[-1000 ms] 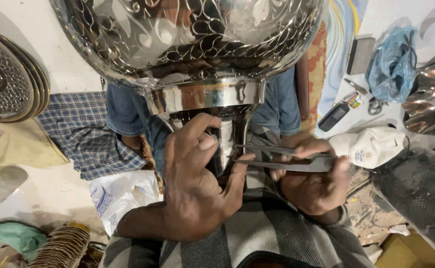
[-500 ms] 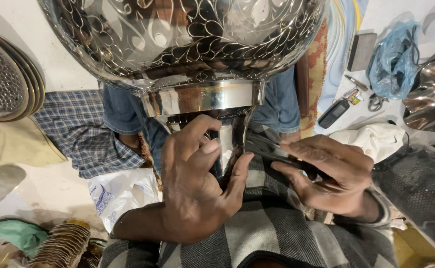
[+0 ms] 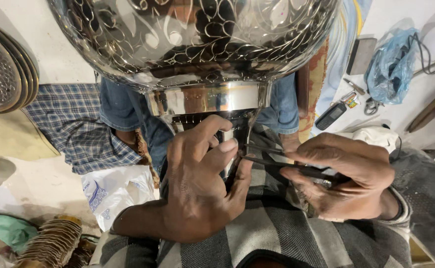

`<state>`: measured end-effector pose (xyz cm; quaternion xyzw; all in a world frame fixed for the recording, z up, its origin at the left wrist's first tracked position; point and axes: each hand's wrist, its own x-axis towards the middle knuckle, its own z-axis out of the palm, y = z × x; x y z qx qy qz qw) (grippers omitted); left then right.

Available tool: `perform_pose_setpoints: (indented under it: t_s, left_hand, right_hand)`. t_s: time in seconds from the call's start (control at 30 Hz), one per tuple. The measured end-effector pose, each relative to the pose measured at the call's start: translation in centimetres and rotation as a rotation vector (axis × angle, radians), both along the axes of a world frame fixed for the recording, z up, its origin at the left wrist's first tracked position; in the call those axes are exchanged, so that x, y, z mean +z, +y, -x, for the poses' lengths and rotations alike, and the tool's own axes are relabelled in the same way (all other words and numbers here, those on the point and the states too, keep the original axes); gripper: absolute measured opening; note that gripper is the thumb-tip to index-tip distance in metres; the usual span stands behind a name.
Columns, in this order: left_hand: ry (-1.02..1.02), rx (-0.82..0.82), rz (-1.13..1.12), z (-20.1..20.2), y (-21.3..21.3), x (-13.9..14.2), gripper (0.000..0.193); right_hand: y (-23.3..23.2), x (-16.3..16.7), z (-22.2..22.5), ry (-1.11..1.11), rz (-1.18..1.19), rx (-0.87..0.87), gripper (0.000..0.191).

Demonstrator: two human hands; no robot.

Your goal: The person holds a polished metal vessel and uses a small chisel to carve decorative patterns into its surface. They rotate the vessel periodically to access different areas while continuing to engrave.

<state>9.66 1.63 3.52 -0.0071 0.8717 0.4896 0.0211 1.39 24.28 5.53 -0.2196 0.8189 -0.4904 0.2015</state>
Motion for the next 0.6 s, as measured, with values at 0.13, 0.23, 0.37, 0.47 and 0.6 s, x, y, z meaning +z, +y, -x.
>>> perform_pose_setpoints:
  t_s: [0.13, 0.23, 0.37, 0.47, 0.6]
  left_hand:
    - [-0.006, 0.0, -0.005, -0.19, -0.09, -0.11, 0.074]
    - [-0.043, -0.015, 0.01, -0.12, -0.22, 0.06, 0.072]
    - [0.021, 0.016, -0.029, 0.08, -0.23, 0.29, 0.069]
    - [-0.026, -0.007, 0.008, 0.16, -0.22, 0.34, 0.068]
    - [0.024, -0.001, -0.015, 0.16, -0.37, 0.34, 0.07]
  right_hand:
    - [-0.61, 0.46, 0.08, 0.015, -0.081, -0.015, 0.036]
    - [-0.73, 0.83, 0.08, 0.041, -0.127, 0.014, 0.037]
    - [-0.62, 1.05, 0.12, 0.04, -0.117, 0.033, 0.039]
    - [-0.56, 1.02, 0.09, 0.012, -0.121, 0.03, 0.04]
    - [-0.6, 0.85, -0.01, 0.008, -0.099, 0.017, 0.039]
